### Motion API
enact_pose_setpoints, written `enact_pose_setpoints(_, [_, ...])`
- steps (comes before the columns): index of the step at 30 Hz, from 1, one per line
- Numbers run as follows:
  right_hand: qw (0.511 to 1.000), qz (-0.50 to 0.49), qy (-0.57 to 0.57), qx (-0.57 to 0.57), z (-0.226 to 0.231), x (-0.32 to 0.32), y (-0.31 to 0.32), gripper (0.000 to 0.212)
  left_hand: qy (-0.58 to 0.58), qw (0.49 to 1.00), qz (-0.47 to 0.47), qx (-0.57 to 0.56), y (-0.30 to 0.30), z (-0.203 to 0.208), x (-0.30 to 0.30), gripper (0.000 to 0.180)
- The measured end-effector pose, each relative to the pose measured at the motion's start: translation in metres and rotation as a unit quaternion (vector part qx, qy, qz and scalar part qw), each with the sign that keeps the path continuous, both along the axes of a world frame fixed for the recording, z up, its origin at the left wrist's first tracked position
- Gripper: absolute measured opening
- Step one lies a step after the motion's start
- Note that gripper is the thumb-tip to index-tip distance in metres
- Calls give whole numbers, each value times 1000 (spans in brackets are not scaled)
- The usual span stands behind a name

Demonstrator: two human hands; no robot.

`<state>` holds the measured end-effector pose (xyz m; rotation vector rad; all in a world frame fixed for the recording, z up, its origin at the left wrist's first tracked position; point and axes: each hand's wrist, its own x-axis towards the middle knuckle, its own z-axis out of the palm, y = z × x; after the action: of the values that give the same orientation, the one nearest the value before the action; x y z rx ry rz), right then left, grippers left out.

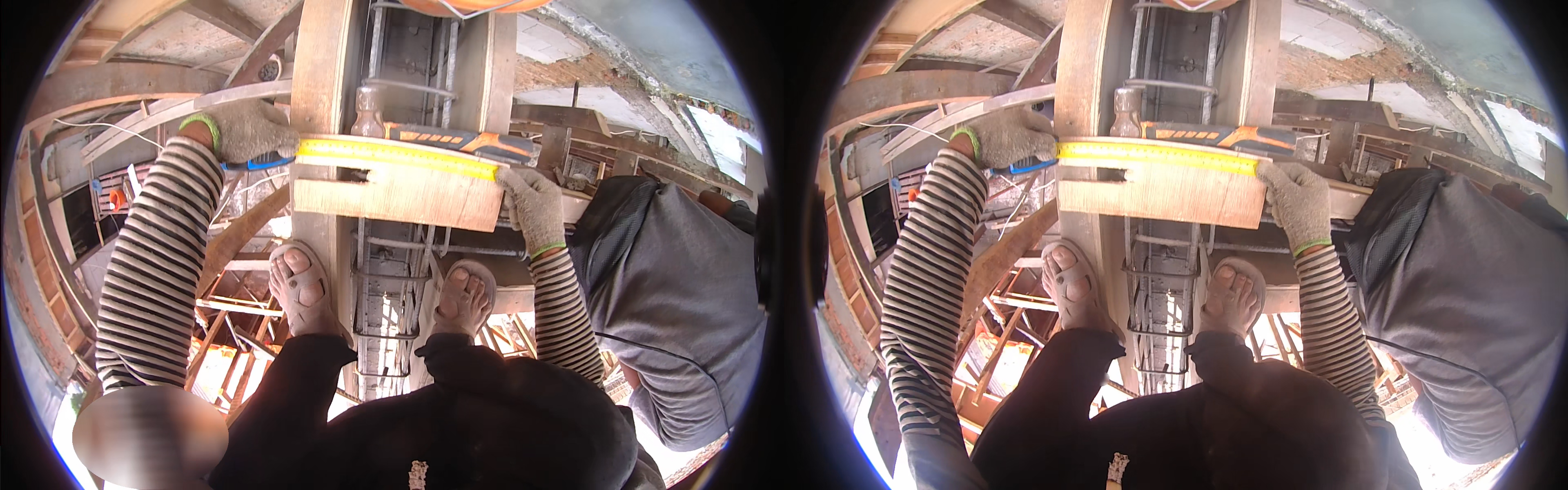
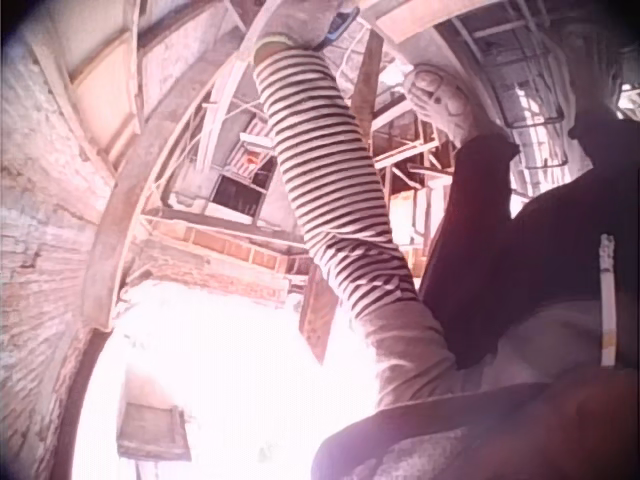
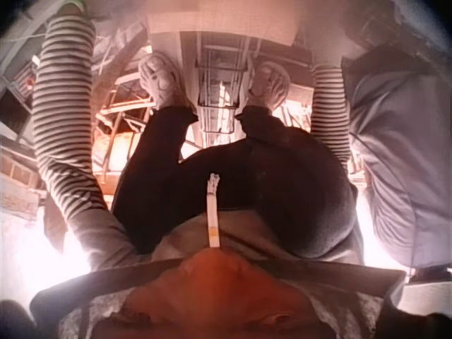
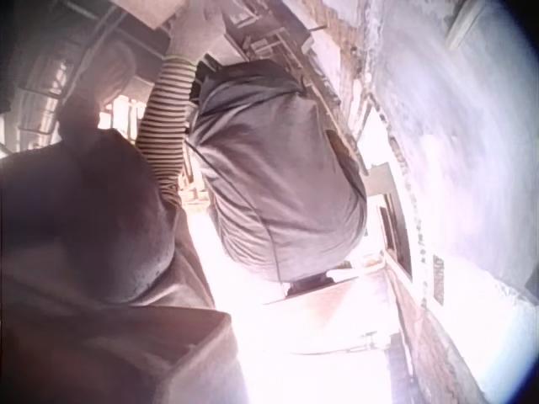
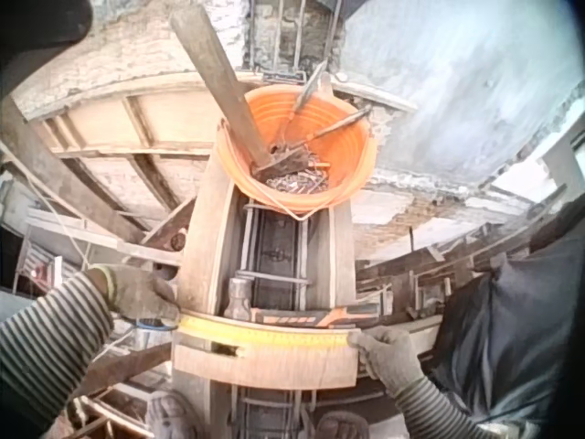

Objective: The person measures a piece of wood with a tape measure, marks it with a pencil, and then saws the wood using a hand saw while working on a construction site frame.

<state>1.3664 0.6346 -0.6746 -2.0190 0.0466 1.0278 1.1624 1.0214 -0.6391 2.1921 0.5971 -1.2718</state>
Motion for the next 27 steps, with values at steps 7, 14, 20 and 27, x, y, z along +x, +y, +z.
enact_pose_setpoints(7, [998, 43, -10, -41, 5, 1, -2, 37, -10, 997, 72, -11, -4, 3, -9, 46])
enact_pose_setpoints(14, [960, 45, -269, -56, 42, 5, 16, 40, -2, 999, 36, -8, 1, -3, -7, 52])
enact_pose_setpoints(20, [814, 125, -540, 175, 111, 76, 155, 18, 18, 998, 51, -17, -1, 3, -5, 56])
enact_pose_setpoints(27, [613, 559, -527, -185, 49, 183, 284, 22, 26, 998, 49, -25, -4, -3, 5, 57])
